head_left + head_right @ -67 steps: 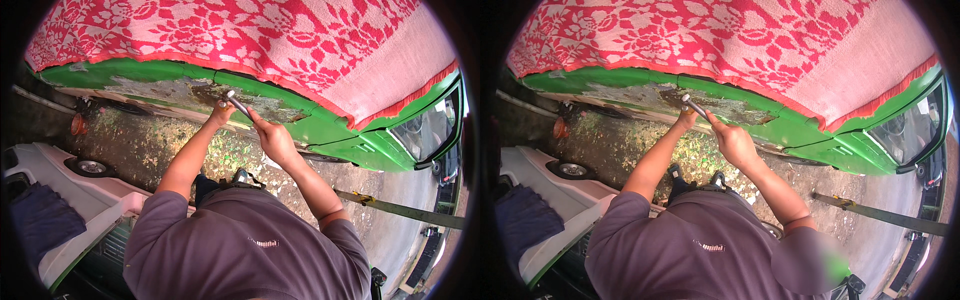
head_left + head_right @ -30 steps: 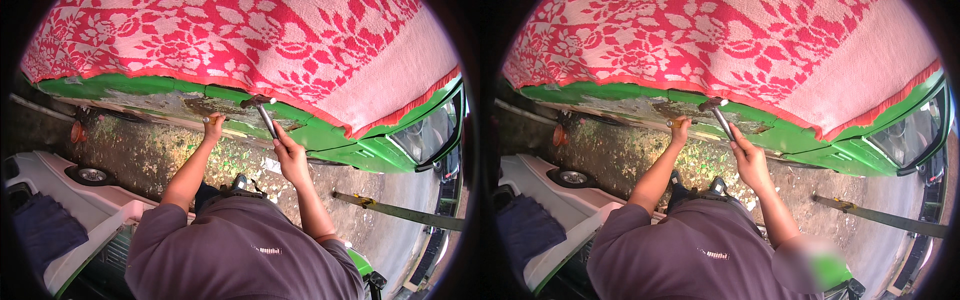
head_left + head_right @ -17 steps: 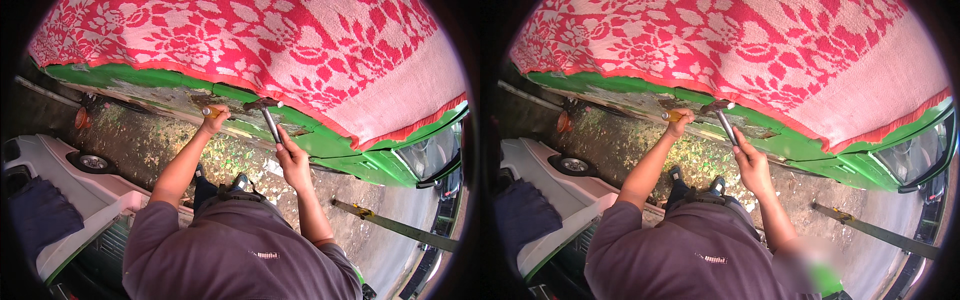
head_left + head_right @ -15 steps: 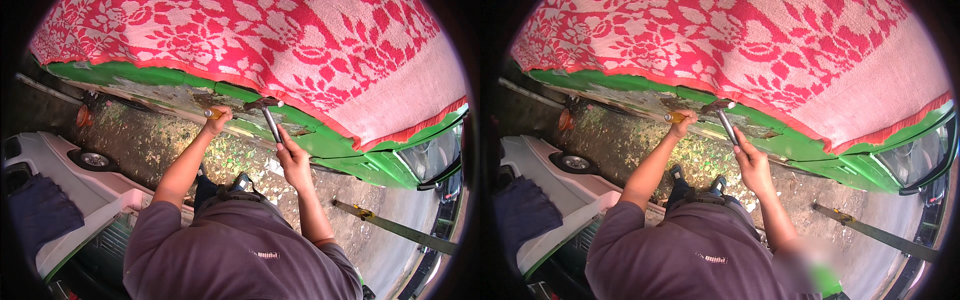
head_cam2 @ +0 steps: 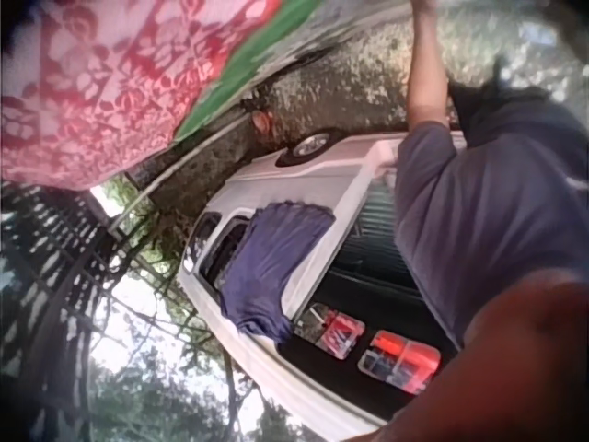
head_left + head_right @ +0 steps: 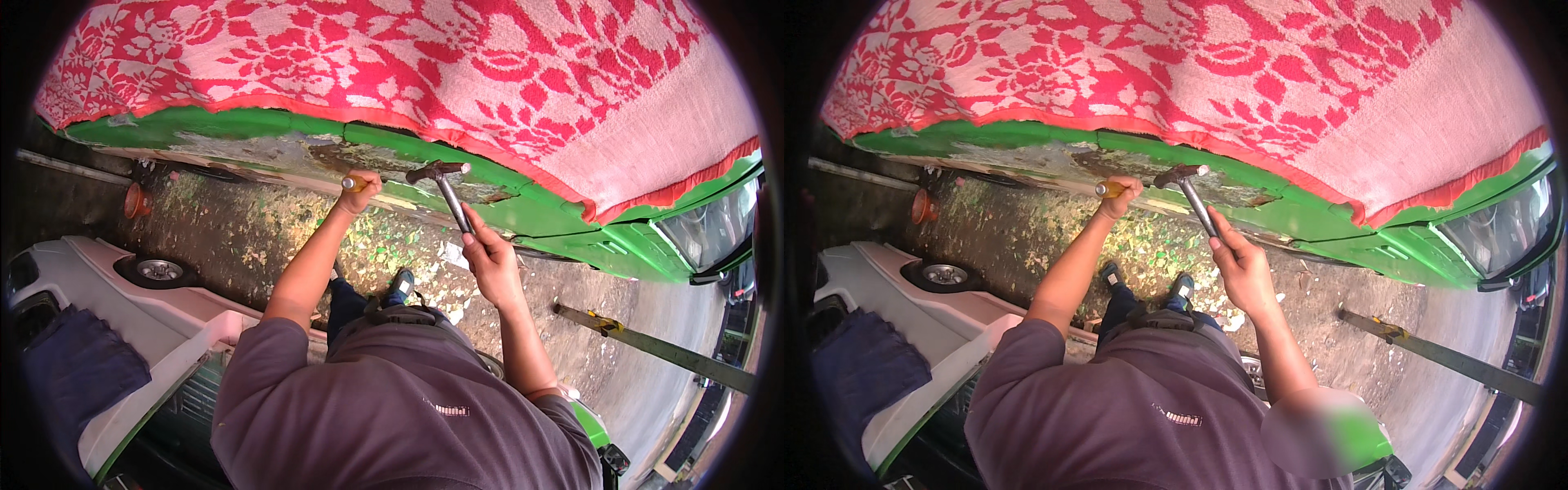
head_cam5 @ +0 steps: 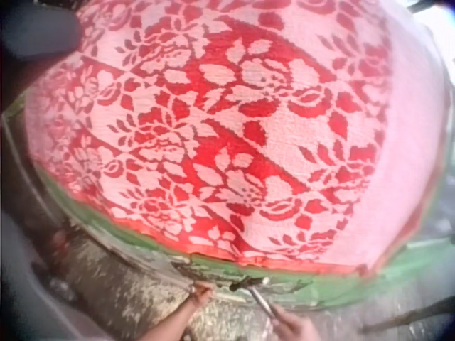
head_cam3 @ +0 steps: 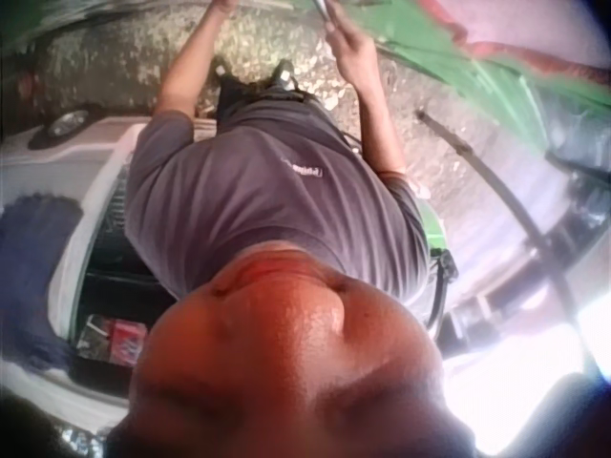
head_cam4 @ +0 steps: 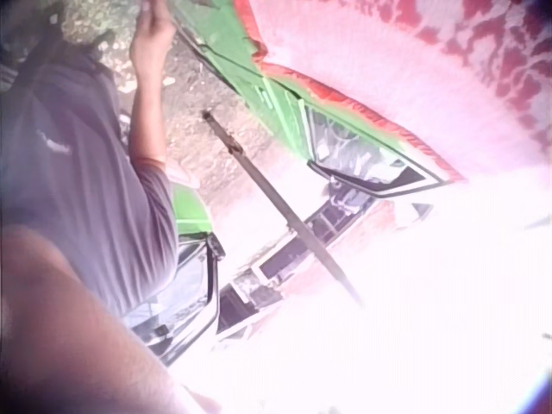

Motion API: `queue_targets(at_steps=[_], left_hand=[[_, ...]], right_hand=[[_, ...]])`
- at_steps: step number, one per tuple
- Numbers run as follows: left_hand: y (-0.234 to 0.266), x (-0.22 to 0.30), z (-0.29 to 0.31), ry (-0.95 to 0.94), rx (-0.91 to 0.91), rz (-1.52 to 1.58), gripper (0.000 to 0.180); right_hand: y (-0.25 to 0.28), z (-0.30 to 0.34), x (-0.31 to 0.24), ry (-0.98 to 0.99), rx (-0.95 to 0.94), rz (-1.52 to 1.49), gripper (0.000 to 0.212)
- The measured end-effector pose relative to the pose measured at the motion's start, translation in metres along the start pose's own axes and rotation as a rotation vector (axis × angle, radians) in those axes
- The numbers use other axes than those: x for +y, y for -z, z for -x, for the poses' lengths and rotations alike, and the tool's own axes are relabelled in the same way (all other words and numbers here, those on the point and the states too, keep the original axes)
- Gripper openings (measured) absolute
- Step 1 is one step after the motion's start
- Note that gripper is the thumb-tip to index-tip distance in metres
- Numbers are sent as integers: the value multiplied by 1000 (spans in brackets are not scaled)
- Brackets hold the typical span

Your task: The person uses a hammer and a dolly to repeatedly tap and flatten a damaged section of a green vehicle panel. The person holds the dolly against the panel and strikes it with the hammer to smooth the surface.

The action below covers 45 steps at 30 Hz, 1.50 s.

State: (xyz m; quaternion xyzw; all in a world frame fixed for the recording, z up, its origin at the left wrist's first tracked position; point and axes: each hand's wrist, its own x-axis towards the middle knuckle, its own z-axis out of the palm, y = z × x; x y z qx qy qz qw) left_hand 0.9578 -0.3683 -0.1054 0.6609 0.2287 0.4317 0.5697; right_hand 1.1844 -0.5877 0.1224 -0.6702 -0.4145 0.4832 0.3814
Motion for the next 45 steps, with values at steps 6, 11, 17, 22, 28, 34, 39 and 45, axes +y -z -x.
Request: queue_targets(at_steps=[6, 11, 17, 22, 28, 34, 39, 45], left_hand=[[4, -3, -2, 25, -55, 45, 23], [9, 4, 1, 91, -105, -15, 24], [6, 12, -10, 93, -162, -47, 24], [0, 19, -15, 80, -188, -26, 26], [-1, 19, -19, 9, -242, -147, 27], [3, 8, -18, 49, -262, -132, 27], [11, 21, -15, 188, -274, -30, 19], [2, 22, 7, 125, 125, 137, 30]], right_hand=[[1, 1, 2, -13, -13, -46, 46], [-3, 1, 0, 8, -19, -47, 46], [-6, 1, -3, 26, -23, -44, 46], [-7, 4, -4, 11, -30, -41, 46], [-6, 6, -3, 18, -33, -55, 47], [-6, 7, -4, -16, -55, -60, 47], [-7, 6, -1, 1, -52, -76, 47], [-5, 7, -4, 23, -71, -127, 47]])
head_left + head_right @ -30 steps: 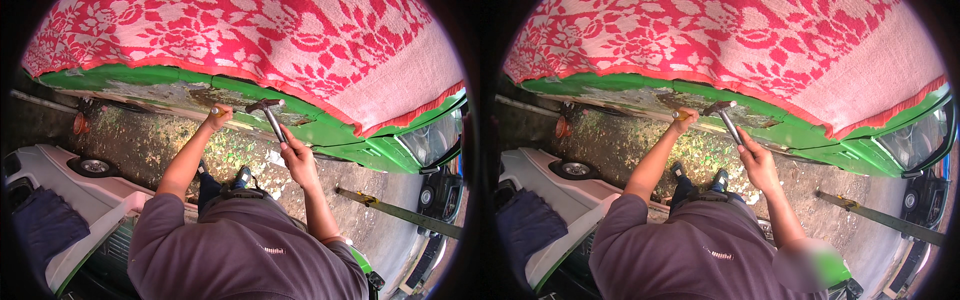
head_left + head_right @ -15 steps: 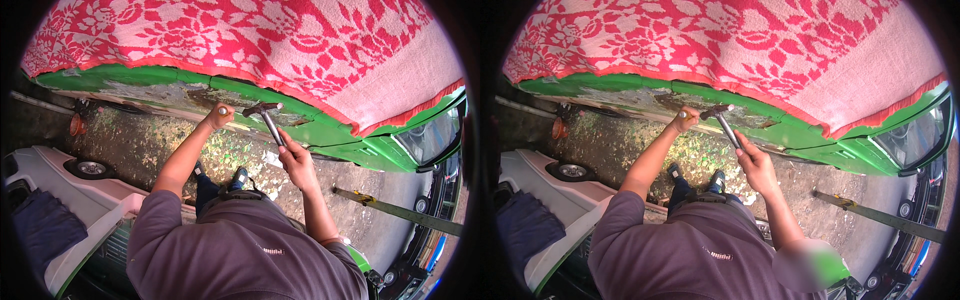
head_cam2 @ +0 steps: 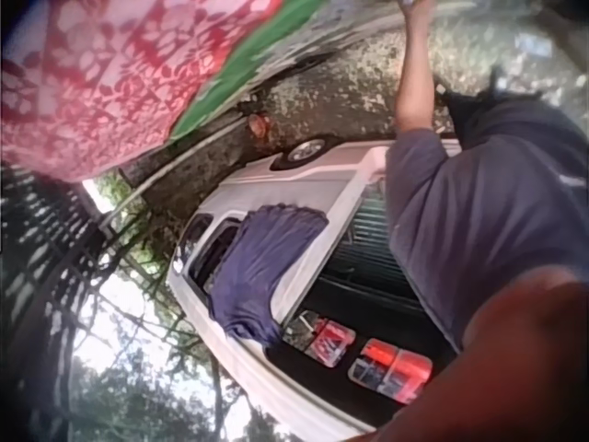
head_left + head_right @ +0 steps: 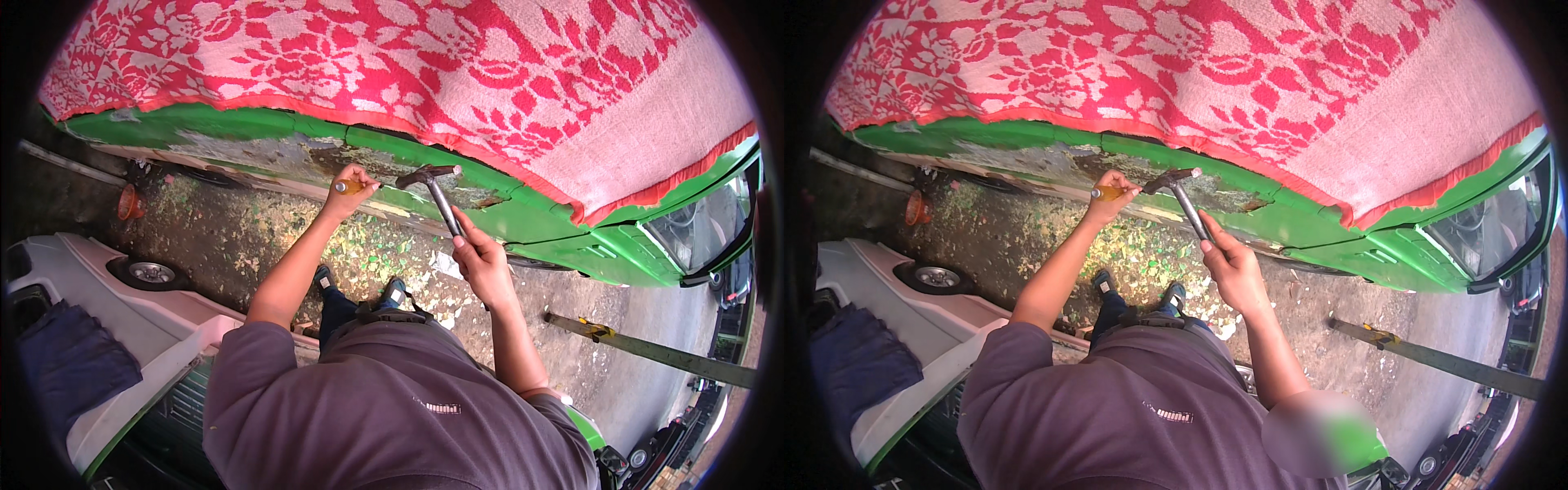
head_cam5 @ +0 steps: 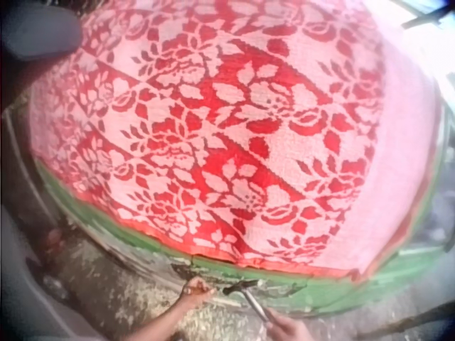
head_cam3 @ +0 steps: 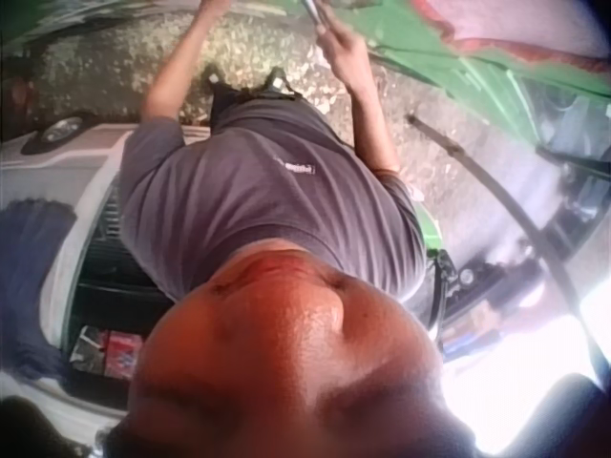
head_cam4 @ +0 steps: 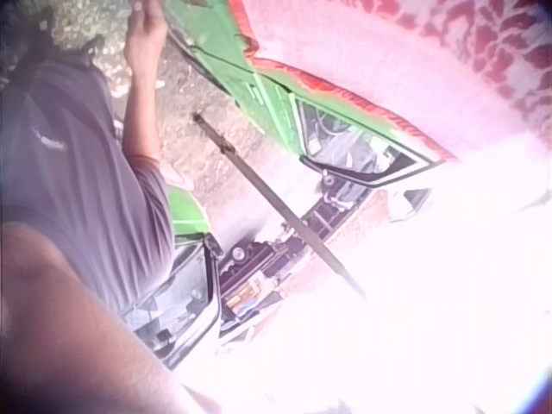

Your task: The person uses a hammer and a dolly to repeatedly tap and flatten a damaged section of a green vehicle panel. The person holds the dolly against the panel and strikes it with the hammer to smooth the surface.

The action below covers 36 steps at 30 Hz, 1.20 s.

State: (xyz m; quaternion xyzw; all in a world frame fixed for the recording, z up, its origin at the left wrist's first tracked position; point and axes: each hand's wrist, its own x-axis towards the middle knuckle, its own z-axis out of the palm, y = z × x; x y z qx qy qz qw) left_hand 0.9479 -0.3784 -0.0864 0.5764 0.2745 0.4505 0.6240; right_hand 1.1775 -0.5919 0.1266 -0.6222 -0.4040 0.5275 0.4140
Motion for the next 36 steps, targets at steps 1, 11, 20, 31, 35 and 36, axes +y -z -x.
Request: queue_targets(at_steps=[1, 11, 20, 31, 35, 36], left_hand=[[-4, 2, 2, -18, 59, -2, 30], [-17, 14, 6, -80, 167, 132, 27], [-14, 13, -7, -105, 137, 168, 25], [-12, 23, -20, 12, -119, 92, 29], [-19, 16, -17, -23, -177, -85, 30], [-18, 16, -16, -24, -178, -65, 29]], right_hand=[[1, 0, 0, -4, -1, -8, 47], [0, -2, 3, 10, -16, -32, 48], [1, 2, 0, -24, -10, -30, 48], [-5, -3, 2, -7, -29, -64, 48], [-6, -4, 1, -16, -35, -71, 49], [-6, -5, 2, -6, -34, -72, 49]])
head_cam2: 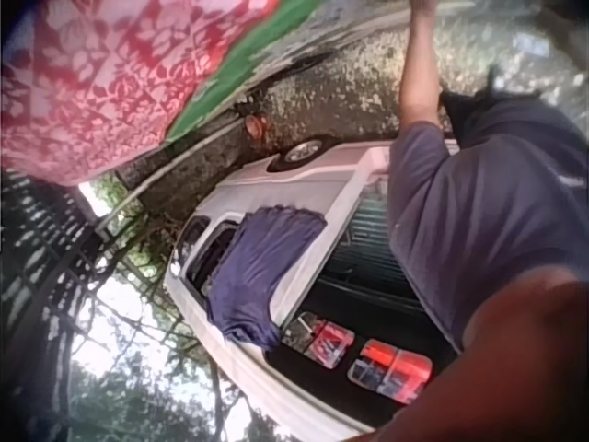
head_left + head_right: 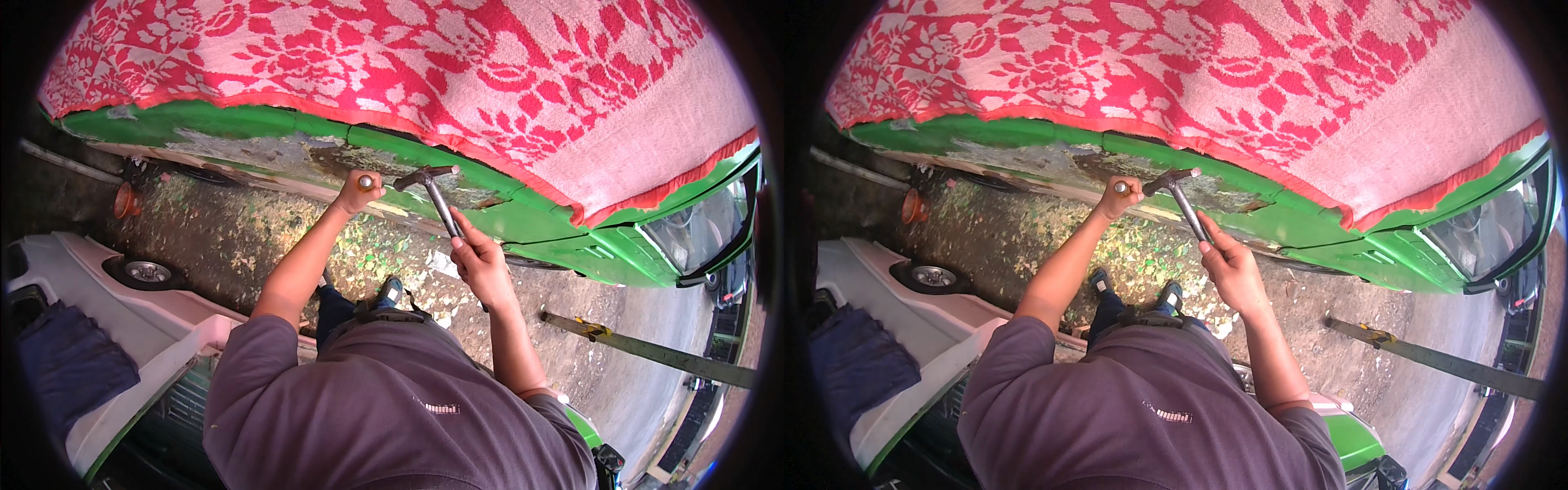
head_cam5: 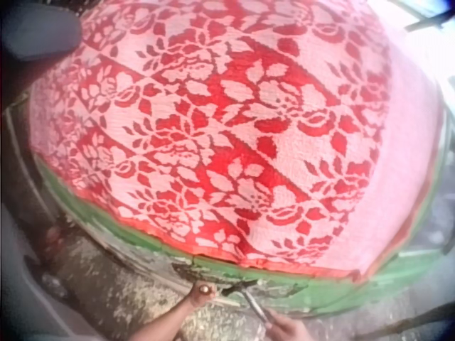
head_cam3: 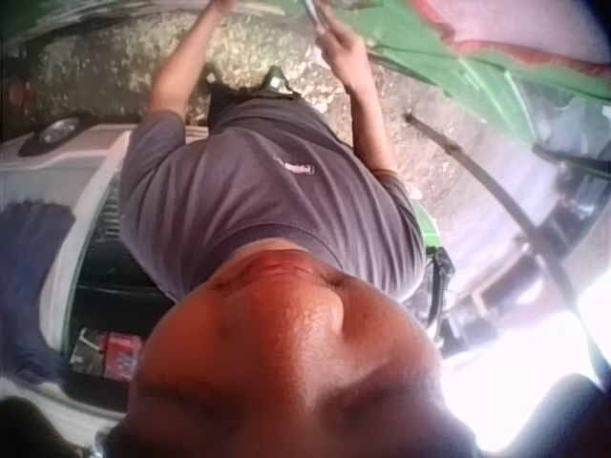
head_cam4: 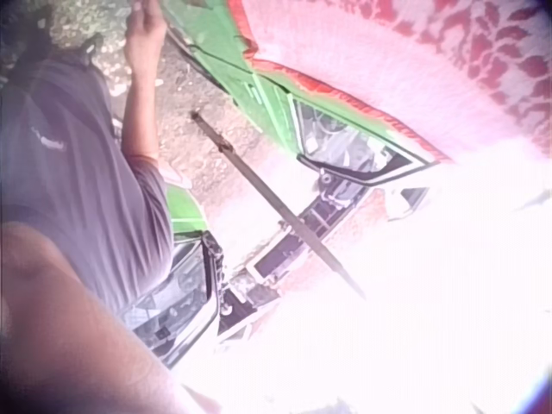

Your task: The person uses a hammer and a dolly to repeatedly tap and flatten a damaged section of a green vehicle panel. The person holds the dolly against the panel and strikes it with the hammer to smooth the surface.

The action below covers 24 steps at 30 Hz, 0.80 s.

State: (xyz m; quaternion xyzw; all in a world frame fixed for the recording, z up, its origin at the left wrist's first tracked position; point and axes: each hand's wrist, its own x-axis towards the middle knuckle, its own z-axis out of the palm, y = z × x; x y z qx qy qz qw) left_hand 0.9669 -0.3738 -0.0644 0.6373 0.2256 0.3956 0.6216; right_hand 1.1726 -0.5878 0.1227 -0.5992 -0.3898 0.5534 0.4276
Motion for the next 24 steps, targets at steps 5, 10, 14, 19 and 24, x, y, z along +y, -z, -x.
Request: queue_targets(at_steps=[5, 10, 14, 19, 24], left_hand=[[6, 4, -4, -15, 14, 54, 26], [3, 5, -5, -26, 17, -11, 23], [-7, 16, -3, -13, -43, -126, 24], [-9, 1, -2, 36, 46, -26, 26], [5, -4, -6, 120, 1, -233, 28]], right_hand=[[2, -2, 1, 8, 5, 9, 49], [-1, -2, -4, -7, -3, -4, 49], [-2, -5, -4, -3, -1, 40, 49], [-16, -5, -14, 148, 44, 237, 48], [-31, -12, -17, 608, 166, 566, 51]])
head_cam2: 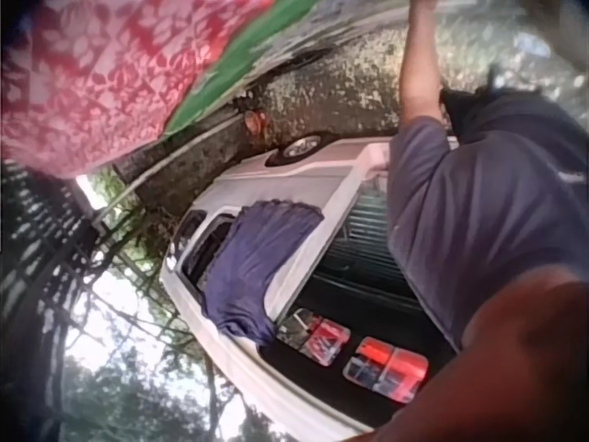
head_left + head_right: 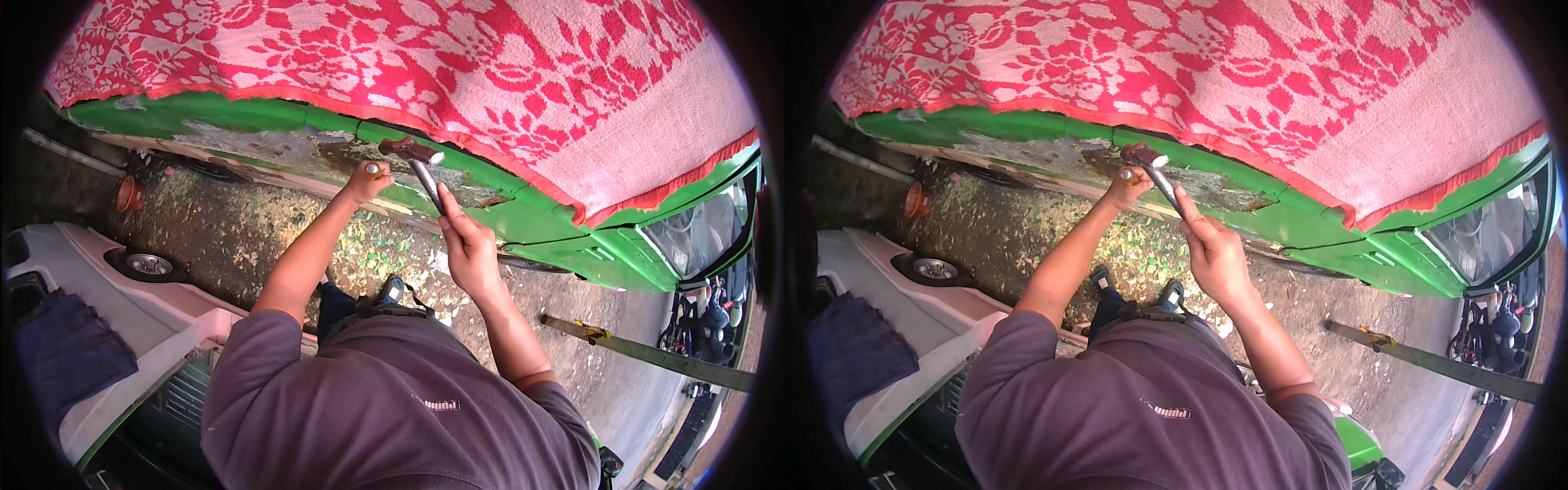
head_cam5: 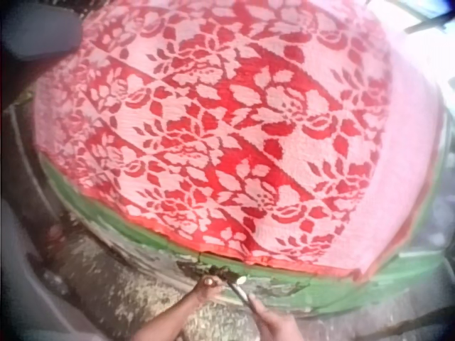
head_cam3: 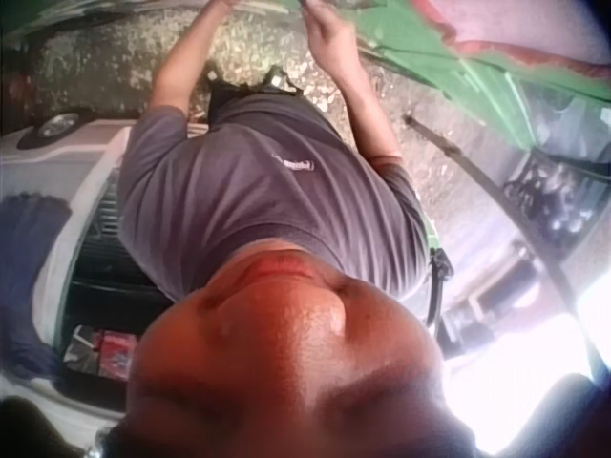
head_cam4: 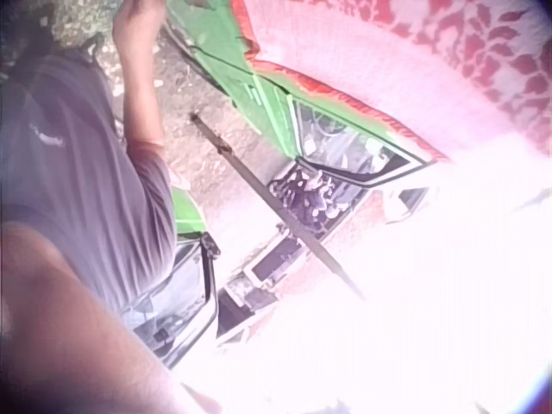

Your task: The person uses a hammer and a dolly to repeatedly tap and flatten a damaged section of a green vehicle panel. The person holds the dolly against the panel and strikes it with the hammer to smooth the surface.

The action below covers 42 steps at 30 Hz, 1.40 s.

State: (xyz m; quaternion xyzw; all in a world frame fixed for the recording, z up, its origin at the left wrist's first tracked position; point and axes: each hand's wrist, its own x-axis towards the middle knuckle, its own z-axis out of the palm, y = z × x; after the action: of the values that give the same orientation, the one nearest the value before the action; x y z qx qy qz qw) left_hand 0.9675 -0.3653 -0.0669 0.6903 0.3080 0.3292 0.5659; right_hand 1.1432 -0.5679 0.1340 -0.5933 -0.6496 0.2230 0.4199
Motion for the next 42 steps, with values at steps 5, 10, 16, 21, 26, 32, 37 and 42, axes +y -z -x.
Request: queue_targets(at_steps=[5, 10, 16, 21, 26, 32, 37, 42], left_hand=[[-4, -12, -3, -28, 62, -32, 16], [0, -20, 3, -44, 84, 4, 10], [-5, -16, 6, -93, 118, 113, 18], [-6, -6, 22, -131, 152, 197, 25], [-5, 10, 37, -284, 268, 297, 24], [-1, 15, 29, -127, 172, 262, 26], [0, 3, 18, -103, 47, 164, 26], [7, 3, 7, -131, -34, 152, 25]], right_hand=[[-9, -13, 8, -45, -191, 211, 53], [-8, -10, 4, -60, -139, 154, 45], [-3, -3, 11, -179, -132, 23, 45], [14, 4, 7, -309, -54, -99, 45], [27, 12, 16, -453, -46, -98, 44], [23, 13, 29, -483, -74, -173, 44], [14, 13, 25, -445, -97, -216, 46], [14, 8, 9, -551, -114, -239, 45]])
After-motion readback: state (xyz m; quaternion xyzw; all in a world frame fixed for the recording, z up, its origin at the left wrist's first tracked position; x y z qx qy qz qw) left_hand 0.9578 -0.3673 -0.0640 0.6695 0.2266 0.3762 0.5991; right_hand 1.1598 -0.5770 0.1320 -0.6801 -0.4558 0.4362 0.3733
